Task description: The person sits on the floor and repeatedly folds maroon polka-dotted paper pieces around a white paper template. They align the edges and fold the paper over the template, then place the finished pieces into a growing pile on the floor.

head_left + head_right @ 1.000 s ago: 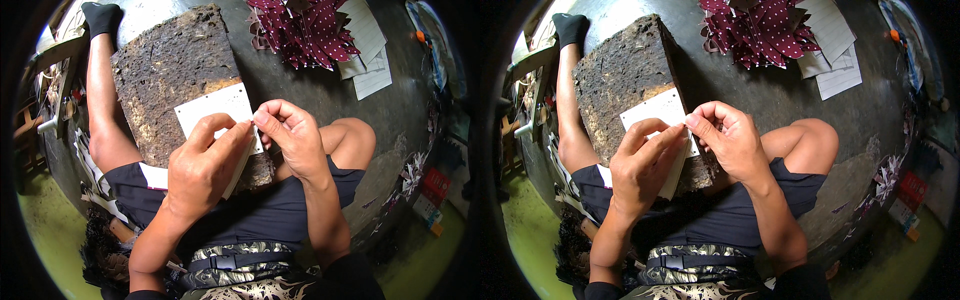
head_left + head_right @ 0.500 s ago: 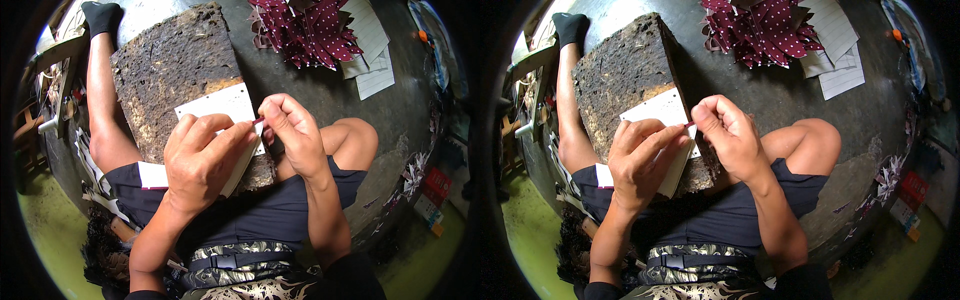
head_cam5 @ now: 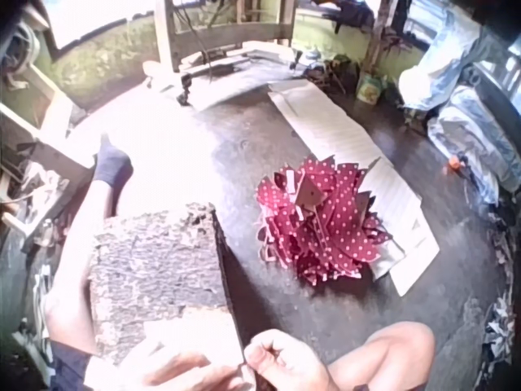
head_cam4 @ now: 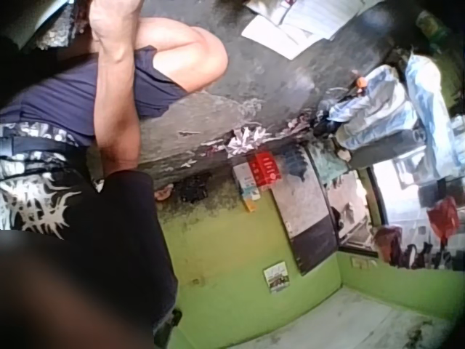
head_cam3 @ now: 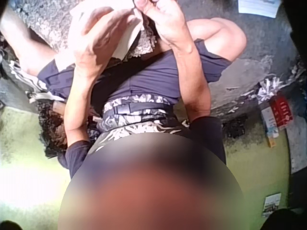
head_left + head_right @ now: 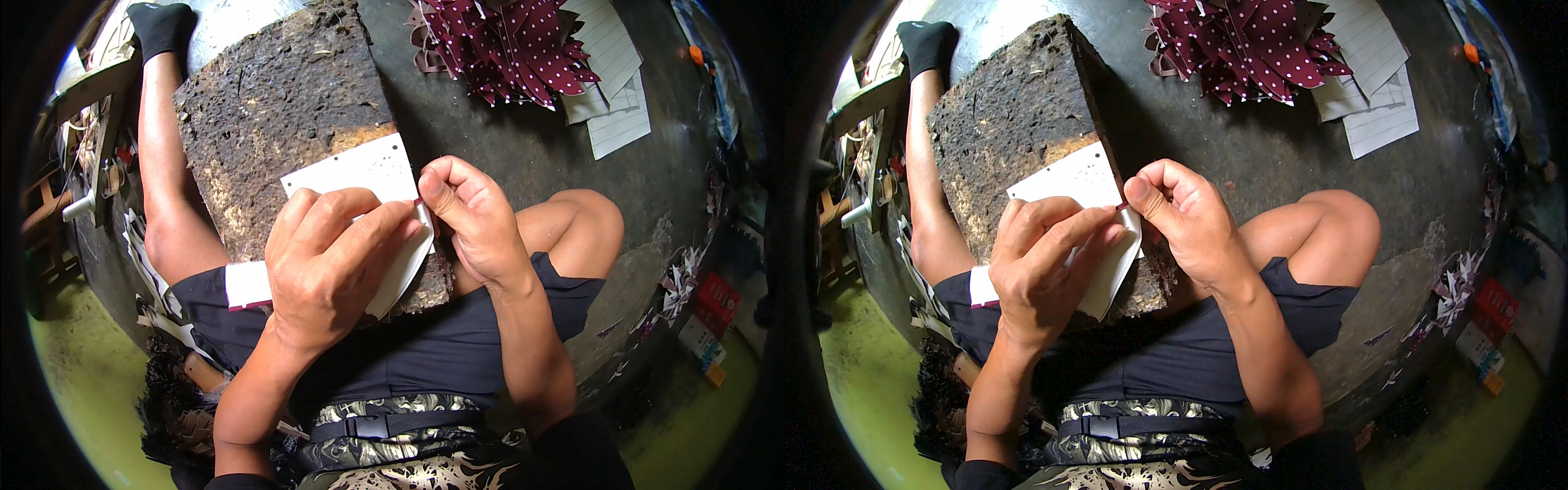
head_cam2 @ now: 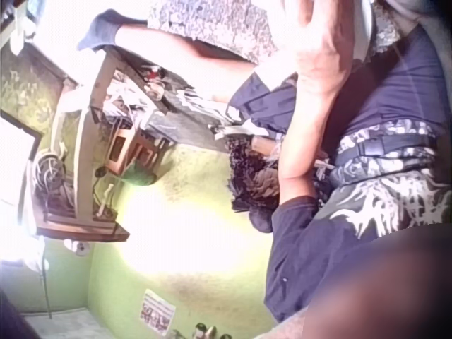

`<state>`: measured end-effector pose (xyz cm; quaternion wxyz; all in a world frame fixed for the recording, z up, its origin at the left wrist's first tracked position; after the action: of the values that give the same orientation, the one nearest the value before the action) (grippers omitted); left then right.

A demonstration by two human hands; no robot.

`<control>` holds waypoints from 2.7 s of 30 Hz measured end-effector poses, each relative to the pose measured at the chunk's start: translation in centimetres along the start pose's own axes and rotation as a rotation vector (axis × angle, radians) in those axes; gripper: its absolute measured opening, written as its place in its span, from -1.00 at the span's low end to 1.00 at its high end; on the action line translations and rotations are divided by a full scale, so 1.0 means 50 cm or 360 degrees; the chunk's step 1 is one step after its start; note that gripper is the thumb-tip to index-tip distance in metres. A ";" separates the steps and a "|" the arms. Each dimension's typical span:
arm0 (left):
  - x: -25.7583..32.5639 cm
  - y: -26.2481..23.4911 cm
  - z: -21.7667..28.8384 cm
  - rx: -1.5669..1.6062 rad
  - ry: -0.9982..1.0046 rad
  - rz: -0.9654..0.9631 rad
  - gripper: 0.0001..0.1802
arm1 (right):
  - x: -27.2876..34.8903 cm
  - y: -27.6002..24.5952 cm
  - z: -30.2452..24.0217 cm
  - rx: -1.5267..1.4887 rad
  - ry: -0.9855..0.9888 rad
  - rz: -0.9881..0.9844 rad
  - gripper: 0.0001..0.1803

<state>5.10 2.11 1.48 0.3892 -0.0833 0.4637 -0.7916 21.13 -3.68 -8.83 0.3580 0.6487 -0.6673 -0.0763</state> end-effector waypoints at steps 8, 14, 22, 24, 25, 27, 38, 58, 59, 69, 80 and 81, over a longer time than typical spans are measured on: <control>-0.002 -0.001 0.003 -0.0024 0.0019 -0.0014 -0.71 | 0.010 0.017 -0.039 0.0341 -0.0187 0.0068 -0.70; -0.004 -0.002 0.001 -0.0003 0.0000 -0.0019 -0.70 | 0.000 0.014 -0.016 0.0006 -0.0085 -0.0036 -0.72; -0.004 -0.003 0.002 -0.0008 0.0004 -0.0038 -0.70 | -0.003 -0.006 0.004 -0.0091 -0.0108 -0.0002 -0.74; -0.004 -0.003 0.003 -0.0022 0.0001 -0.0042 -0.70 | -0.004 -0.011 0.010 -0.0093 -0.0072 0.0033 -0.73; -0.004 -0.003 0.003 -0.0028 0.0001 -0.0040 -0.70 | -0.004 -0.012 0.011 -0.0081 -0.0083 0.0037 -0.72; -0.005 -0.003 0.004 -0.0033 0.0003 -0.0036 -0.70 | -0.006 -0.019 0.016 -0.0052 -0.0060 0.0079 -0.71; 0.000 -0.003 0.003 -0.0095 -0.0028 -0.0041 -0.69 | -0.017 -0.055 0.039 0.0169 -0.0003 0.0246 -0.68; -0.008 -0.014 -0.006 -0.0064 -0.0011 -0.0162 -0.69 | -0.044 -0.088 0.020 0.0862 0.0000 0.0565 -0.64; -0.008 -0.014 -0.007 -0.0055 -0.0005 -0.0164 -0.69 | -0.046 -0.089 0.018 0.0890 -0.0010 0.0569 -0.64; -0.003 -0.006 -0.003 -0.0037 0.0001 -0.0089 -0.68 | 0.010 -0.065 -0.001 -0.0537 0.0084 0.0680 -0.32; -0.004 -0.010 -0.003 -0.0007 -0.0019 -0.0137 -0.69 | 0.039 0.042 -0.046 -0.0085 -0.0478 0.0568 0.02; -0.005 -0.010 -0.003 0.0004 -0.0016 -0.0148 -0.69 | 0.038 0.039 -0.046 -0.0069 -0.0471 0.0552 0.02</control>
<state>4.91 2.51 1.84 0.3545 -0.1081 0.4564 -0.8089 21.06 -4.31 -5.33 0.2776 0.4983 -0.8122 -0.1223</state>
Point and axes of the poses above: each hand's wrist, its own x-axis away from the middle knuckle, its own y-axis out of the palm, z = x × y, the point moved 6 cm from there along -x, towards the middle knuckle, and after that the axes turned 8 degrees about -z, right-handed, at the moved point
